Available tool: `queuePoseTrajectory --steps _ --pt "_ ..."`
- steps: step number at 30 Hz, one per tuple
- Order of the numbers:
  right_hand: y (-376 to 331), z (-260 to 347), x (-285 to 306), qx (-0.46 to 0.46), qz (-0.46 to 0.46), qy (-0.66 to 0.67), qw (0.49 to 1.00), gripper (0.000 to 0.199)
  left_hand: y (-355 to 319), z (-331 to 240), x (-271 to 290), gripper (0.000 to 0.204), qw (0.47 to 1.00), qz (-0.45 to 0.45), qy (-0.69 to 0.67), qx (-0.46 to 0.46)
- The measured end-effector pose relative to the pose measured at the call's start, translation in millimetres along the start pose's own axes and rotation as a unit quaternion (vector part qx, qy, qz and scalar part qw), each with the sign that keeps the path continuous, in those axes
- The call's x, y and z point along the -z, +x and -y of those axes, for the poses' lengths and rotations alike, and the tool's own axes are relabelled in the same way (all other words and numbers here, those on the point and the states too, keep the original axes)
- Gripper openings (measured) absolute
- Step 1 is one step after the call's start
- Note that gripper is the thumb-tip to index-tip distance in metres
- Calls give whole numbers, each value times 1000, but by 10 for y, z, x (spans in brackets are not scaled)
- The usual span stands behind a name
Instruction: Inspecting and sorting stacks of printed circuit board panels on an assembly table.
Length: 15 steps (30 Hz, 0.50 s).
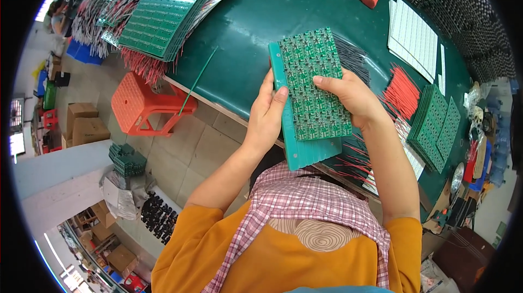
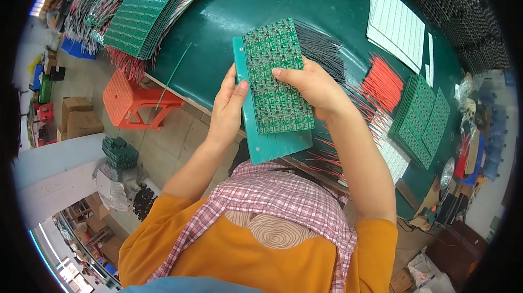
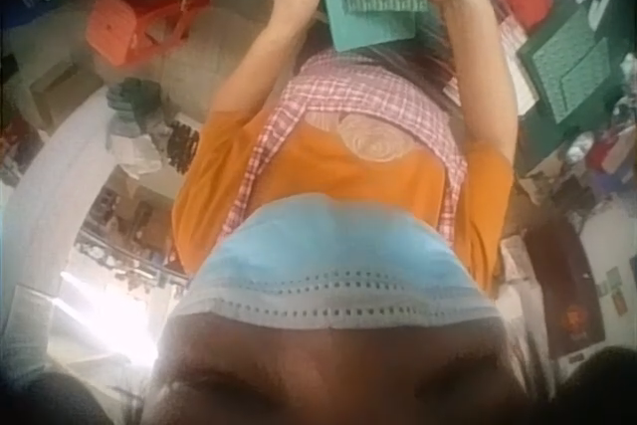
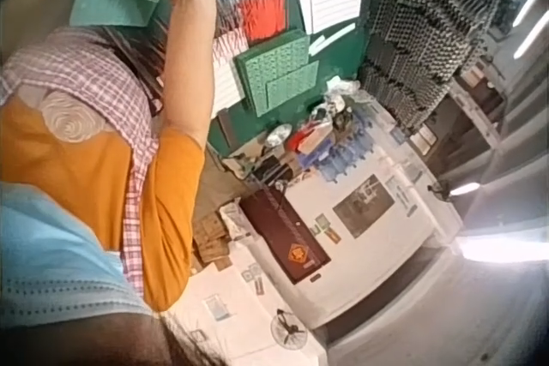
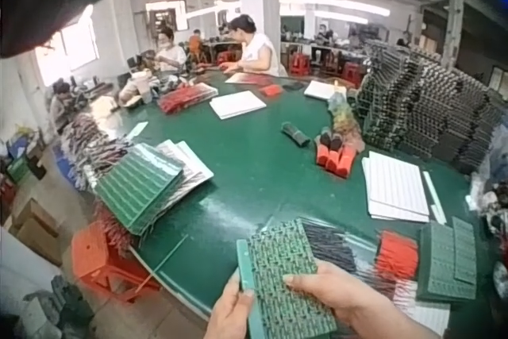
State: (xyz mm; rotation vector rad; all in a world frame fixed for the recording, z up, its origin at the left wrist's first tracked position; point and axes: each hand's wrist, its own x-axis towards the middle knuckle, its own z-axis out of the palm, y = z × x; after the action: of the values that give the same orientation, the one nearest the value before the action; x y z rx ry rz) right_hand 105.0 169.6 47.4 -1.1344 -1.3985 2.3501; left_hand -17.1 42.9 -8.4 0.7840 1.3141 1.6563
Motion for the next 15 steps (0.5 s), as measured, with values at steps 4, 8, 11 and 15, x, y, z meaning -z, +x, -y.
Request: queuePoseTrajectory --steps 4,8,11,15 --pt "38 -46 51 -13 15 31 999 31 24 5 2 54 1000 -1 -11 -5" --pt "68 -65 101 -28 16 30 999 35 46 125 52 53 1000 1 9 -16" --pt "190 -245 198 -28 -9 62 998 31 33 112 53 52 1000 10 -14 -2" --pt "172 -306 248 -22 -5 84 996 31 46 36 17 52 1000 5 11 -4"
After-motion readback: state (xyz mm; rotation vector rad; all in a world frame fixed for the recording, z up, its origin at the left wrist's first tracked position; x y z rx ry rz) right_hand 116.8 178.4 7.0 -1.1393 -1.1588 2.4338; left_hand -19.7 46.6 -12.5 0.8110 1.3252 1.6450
